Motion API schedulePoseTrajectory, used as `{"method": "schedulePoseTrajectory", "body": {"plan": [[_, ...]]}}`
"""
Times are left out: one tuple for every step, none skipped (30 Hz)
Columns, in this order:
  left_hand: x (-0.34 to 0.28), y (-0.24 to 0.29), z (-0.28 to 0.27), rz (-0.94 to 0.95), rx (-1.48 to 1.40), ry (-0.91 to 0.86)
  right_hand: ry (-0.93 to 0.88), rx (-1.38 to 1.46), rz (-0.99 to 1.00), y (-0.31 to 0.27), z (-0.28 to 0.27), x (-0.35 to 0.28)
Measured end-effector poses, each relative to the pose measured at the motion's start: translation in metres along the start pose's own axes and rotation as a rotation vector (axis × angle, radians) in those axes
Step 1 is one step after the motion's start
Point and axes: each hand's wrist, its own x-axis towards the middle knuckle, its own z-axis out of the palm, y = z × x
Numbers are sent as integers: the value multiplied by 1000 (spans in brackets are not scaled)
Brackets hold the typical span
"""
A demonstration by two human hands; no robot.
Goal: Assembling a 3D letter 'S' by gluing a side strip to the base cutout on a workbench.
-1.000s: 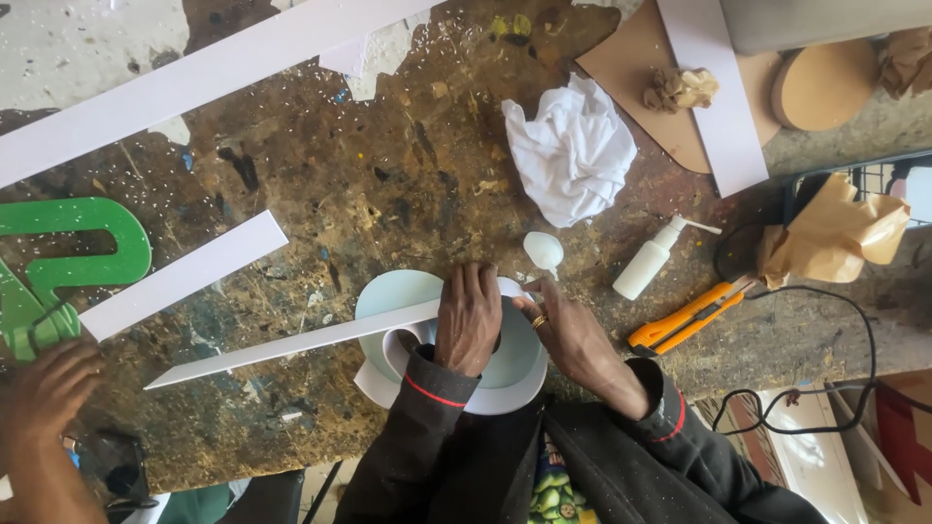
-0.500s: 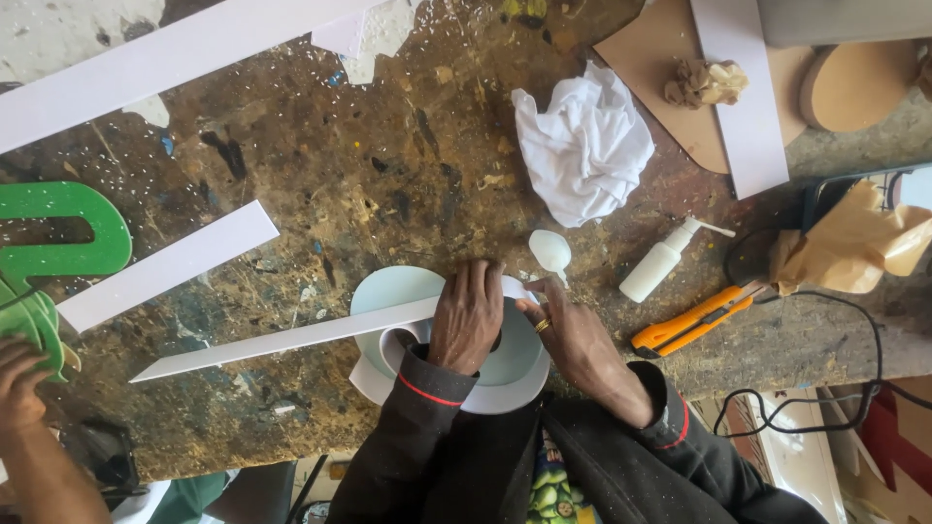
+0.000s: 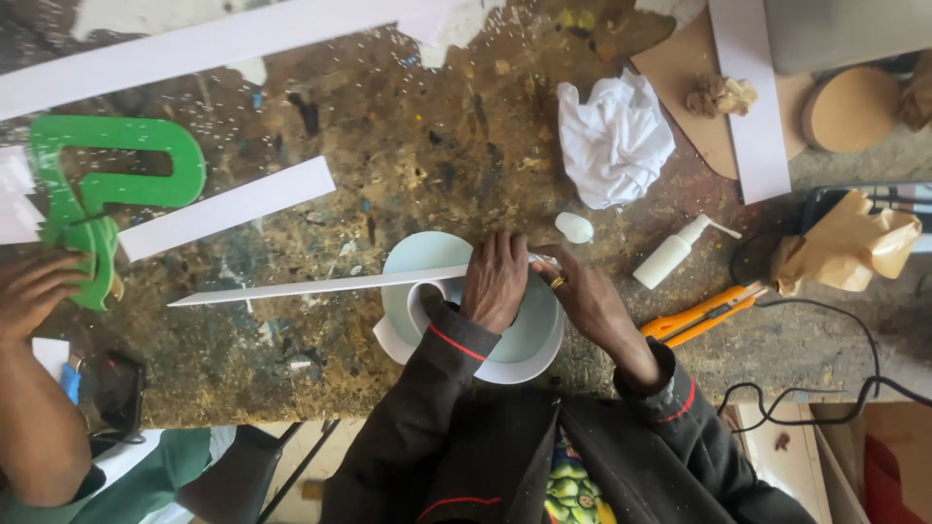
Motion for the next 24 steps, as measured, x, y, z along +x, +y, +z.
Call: {"method": "schedulePoseTrajectory", "body": {"plan": [[0,1,5,-6,20,6,6,-41,6,-11,-5,-4],[-1,-1,7,-9,27,31,21,-52,-12,-11,-3,-3],[-2,-3,9,3,10,32,24,-58,-1,-9,-2,-1],[-6,-3,11,18,-10,24,24,-60,18,-6,1,-3],[-6,-9,16,18,-6,40,35,-67,7,-8,1,-3],[-7,-12,20,26,-107,-4,35,-72,-11,-9,1,-7],[-7,-15,25,35,-208,-49,36,-77,-30,-8,1,-10],[-10,-18,17,41,-205,-31,51,-82,-40,-3,3,-9],[-13,-21,9,24,-330,-69,37,-86,-31,3,5,-9],[-15,-26,0,7,-451,-106,22,-90,-27,7,7,-6],[-19,-34,2,13,-444,-87,37,-95,-41,12,6,2],[-24,-43,3,-19,-490,-130,42,-66,-61,17,8,9],[-28,-52,5,-50,-537,-172,47,-38,-80,23,9,17],[-33,-59,3,-41,-528,-162,60,-36,-90,22,10,14],[-38,-66,1,-51,-504,-153,75,-20,-101,22,11,13],[-43,-73,-1,-61,-480,-150,89,-1,-108,22,13,11],[-48,-75,-3,-50,-472,-145,100,5,-114,28,15,19],[-53,-77,-6,-37,-454,-113,77,36,-124,33,16,27],[-57,-80,-8,-23,-436,-80,53,67,-134,38,18,36],[-61,-93,-4,-12,-430,-77,64,73,-138,33,15,26],[-65,-107,1,4,-438,-57,66,63,-121,28,12,15],[-71,-120,5,14,-446,-40,61,52,-103,23,11,5],[-82,-126,-10,19,-440,-38,65,56,-108,23,12,3],[-88,-133,-25,-86,-499,-144,61,65,-110,23,12,3]]}}
